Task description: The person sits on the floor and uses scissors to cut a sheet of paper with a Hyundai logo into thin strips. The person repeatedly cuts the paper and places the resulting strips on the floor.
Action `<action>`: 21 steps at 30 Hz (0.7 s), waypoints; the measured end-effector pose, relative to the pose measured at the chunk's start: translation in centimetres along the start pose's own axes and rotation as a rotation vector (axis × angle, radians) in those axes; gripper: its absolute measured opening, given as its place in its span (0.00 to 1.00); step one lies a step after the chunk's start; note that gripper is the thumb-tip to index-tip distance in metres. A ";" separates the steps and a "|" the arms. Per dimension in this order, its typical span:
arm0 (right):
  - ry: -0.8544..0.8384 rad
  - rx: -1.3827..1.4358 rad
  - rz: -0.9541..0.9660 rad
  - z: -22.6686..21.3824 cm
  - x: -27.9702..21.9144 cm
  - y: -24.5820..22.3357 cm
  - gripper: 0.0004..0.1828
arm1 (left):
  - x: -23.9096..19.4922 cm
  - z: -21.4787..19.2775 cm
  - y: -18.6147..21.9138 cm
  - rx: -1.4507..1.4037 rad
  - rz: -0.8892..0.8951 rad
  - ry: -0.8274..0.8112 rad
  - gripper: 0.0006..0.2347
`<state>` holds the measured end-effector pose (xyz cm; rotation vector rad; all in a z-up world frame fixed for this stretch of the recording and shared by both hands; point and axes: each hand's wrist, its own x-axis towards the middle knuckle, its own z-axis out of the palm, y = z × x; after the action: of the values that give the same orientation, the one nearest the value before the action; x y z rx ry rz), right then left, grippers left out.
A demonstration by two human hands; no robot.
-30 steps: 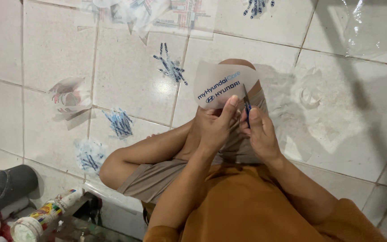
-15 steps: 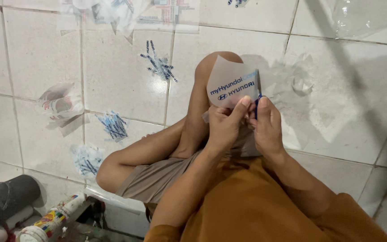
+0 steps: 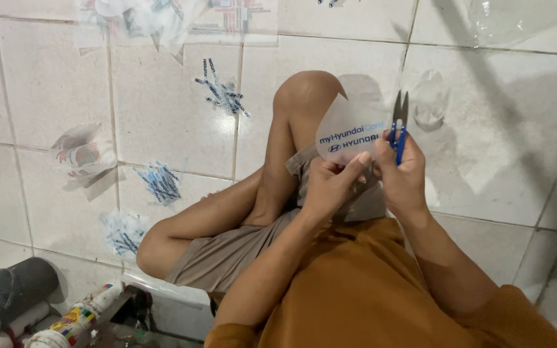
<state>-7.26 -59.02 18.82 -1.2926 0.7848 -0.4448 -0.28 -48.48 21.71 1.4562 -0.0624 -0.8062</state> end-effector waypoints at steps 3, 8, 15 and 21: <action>-0.052 -0.104 -0.117 -0.4 0.6 0.2 0.08 | 0.2 -1.3 2.9 0.094 -0.054 -0.102 0.16; -0.369 -0.202 -0.102 -1.4 4.0 0.3 0.08 | 1.5 -7.0 2.2 0.002 0.161 0.036 0.10; -0.370 -0.109 -0.165 2.2 16.7 2.1 0.22 | 1.3 -14.0 3.1 0.296 0.244 0.123 0.09; -0.146 -0.471 -0.133 4.5 33.8 3.7 0.03 | -0.8 -19.8 2.7 0.229 0.202 0.463 0.13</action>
<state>18.18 -78.46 6.61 -1.8026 0.7047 -0.2733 10.24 -31.51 21.24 1.7903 0.0508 -0.2904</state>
